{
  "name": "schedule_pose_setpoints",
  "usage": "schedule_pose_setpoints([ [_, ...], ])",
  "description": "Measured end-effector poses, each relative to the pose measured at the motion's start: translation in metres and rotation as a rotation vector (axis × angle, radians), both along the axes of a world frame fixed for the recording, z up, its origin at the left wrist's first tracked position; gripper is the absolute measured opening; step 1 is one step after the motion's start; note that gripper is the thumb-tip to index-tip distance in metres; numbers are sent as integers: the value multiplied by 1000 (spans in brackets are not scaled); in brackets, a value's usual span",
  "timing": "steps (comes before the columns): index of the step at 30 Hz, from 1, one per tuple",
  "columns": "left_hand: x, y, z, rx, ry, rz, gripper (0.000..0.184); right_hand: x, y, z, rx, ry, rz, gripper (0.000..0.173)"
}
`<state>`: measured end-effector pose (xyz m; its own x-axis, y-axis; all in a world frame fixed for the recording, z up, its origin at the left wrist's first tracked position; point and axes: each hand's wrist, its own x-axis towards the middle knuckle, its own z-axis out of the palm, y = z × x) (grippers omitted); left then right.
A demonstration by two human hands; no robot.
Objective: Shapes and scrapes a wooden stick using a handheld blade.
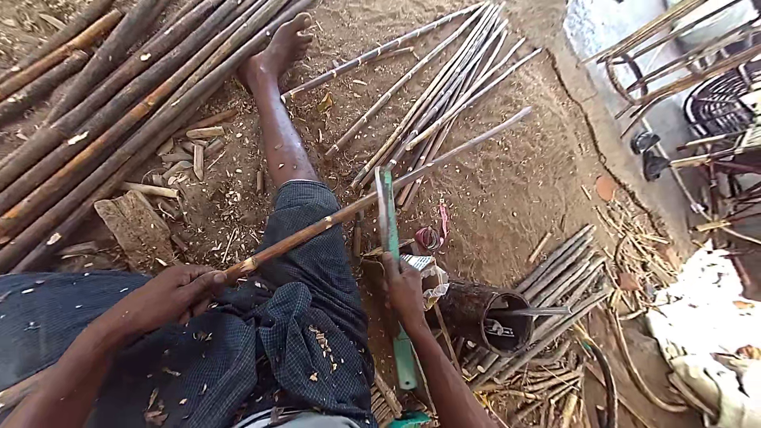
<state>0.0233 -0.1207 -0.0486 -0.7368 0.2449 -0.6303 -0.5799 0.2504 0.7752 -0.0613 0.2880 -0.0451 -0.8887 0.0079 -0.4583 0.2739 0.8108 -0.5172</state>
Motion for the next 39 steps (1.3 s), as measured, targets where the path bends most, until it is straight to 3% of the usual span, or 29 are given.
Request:
schedule_pose_setpoints([
  [3,0,-3,2,21,-34,-6,38,16,-16,8,90,-82,316,48],
  [7,-2,-2,2,55,-56,11,37,-1,3,1,6,-21,-17,63],
  [10,-2,-4,0,80,-84,36,26,13,-17,10,74,-70,324,49],
  [11,-2,-4,0,84,-97,28,23,13,-16,12,63,-82,324,50],
  [14,-5,-5,-4,121,-76,33,23,-12,-3,7,-49,-19,-20,58],
  [15,-3,-5,-4,113,-58,41,24,-10,-6,5,-42,-10,-1,57],
  [18,-1,-7,-3,-177,82,-52,30,12,-26,15,68,-103,378,46],
  [20,-1,1,4,-474,153,-114,38,0,-16,22,-9,-71,226,51],
  [23,12,17,-3,-637,220,-124,58,-23,7,6,-169,52,-206,59],
  [24,13,21,-5,-676,240,-117,60,-20,8,-2,-159,62,-211,61],
  [27,8,22,-4,-718,264,-98,52,1,-12,-2,21,-34,222,49],
  [28,8,23,-3,-730,273,-99,51,3,-14,1,53,-54,259,49],
  [31,10,29,-5,-790,319,-69,53,-15,-4,-2,-44,21,-52,58],
  [32,11,32,-4,-800,329,-54,52,-13,-7,-3,-54,26,-53,57],
  [35,12,30,-2,-753,330,-20,50,6,-21,7,46,-114,337,49],
  [36,10,27,-3,-719,321,-11,50,3,-18,9,33,-128,296,51],
  [39,6,22,-9,-613,282,5,46,-15,-1,1,-60,9,-88,60],
])
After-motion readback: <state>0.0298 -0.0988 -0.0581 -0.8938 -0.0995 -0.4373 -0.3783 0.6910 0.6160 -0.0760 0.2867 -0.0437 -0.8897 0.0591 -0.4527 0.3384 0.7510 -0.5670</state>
